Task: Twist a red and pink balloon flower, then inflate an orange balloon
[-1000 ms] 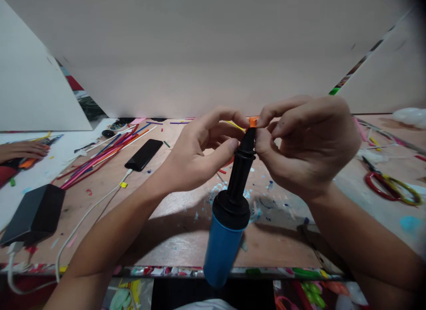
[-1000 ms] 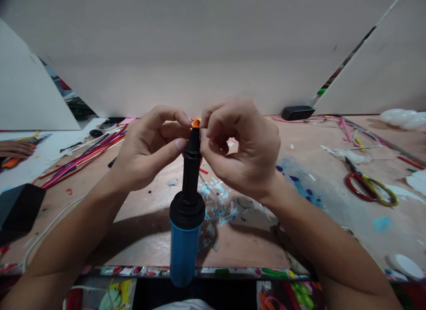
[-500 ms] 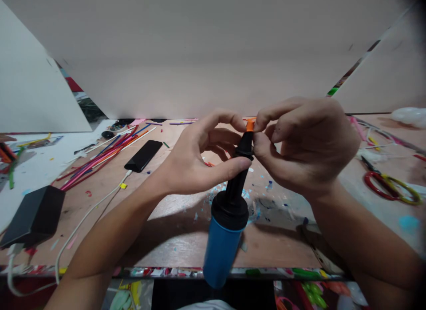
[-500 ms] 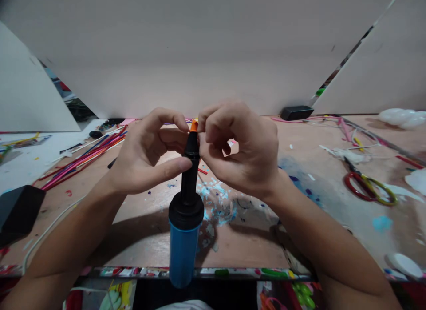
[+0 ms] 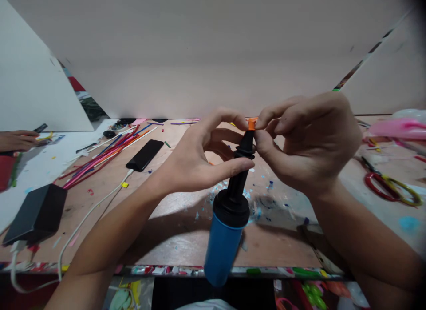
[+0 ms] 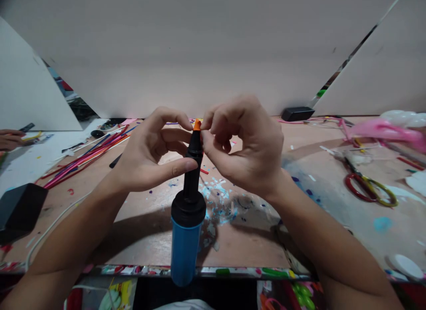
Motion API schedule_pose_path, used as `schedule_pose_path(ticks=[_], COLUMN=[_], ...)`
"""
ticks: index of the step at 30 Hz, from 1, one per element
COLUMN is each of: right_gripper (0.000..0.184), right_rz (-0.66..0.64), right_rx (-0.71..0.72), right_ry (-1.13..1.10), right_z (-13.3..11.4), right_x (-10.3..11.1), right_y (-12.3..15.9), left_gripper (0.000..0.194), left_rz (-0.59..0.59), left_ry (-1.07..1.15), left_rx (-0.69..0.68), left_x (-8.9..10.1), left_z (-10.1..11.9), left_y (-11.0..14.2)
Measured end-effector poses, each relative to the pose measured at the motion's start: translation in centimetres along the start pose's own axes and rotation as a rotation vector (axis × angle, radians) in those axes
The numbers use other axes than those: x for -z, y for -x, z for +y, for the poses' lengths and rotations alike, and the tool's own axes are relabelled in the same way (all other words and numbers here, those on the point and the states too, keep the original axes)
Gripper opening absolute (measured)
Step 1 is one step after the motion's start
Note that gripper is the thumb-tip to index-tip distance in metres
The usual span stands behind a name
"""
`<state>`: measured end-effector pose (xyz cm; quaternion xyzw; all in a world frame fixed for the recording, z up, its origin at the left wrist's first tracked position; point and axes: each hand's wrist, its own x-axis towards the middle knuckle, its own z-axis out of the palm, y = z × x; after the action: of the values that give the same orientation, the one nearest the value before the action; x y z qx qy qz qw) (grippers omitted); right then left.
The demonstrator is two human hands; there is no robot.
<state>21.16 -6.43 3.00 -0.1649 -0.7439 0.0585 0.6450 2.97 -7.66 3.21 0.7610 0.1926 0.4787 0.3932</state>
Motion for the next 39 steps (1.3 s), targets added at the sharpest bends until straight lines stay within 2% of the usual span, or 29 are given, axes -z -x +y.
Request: schedule_pose_path(ticks=[6, 14, 20, 23, 25, 31, 34, 39], right_gripper=[0.028, 0.028, 0.025, 0.026, 0.026, 0.028, 0.032, 0.037], right_rz=[-0.059, -0.115, -0.122, -0.182, -0.190, -0.089, -0.126, -0.269], right_rx=[-0.015, 0.022, 0.010, 0.046, 0.062, 0.082, 0.074, 0.006], right_ry=[-0.015, -0.026, -0.026, -0.034, -0.032, -0.087, -0.077, -0.131], right_z=[1.3, 1.9, 1.8, 1.5, 1.2, -0.2, -1.2, -2.5], right_x=[-0.1, -0.2, -0.2, -0.3, -0.4, -0.7, -0.4, 0.5], right_y=[0.4, 0.2, 0.2, 0.4, 0.4, 0.1, -0.5, -2.3], left_gripper=[0.042, 0.033, 0.027, 0.027, 0.027, 0.020, 0.015, 0.013], left_rz=[0.009, 0.015, 0.149, 0.193, 0.182, 0.187, 0.163, 0.058], left_ry=[-0.009, -0.037, -0.172, -0.248, -0.279, -0.336, -0.385, -0.497], left_rx=[0.014, 0.023, -0.077, -0.138, -0.202, -0.377, -0.443, -0.553], left_x=[0.1, 1.0, 1.0, 1.3, 1.7, 2.1, 2.2, 3.2], left_z=[-0.2, -1.2, -1.5, -1.2, -0.9, 0.3, 1.3, 2.5], left_y=[-0.1, -0.6, -0.8, -0.9, -0.9, -1.1, -1.3, -1.3])
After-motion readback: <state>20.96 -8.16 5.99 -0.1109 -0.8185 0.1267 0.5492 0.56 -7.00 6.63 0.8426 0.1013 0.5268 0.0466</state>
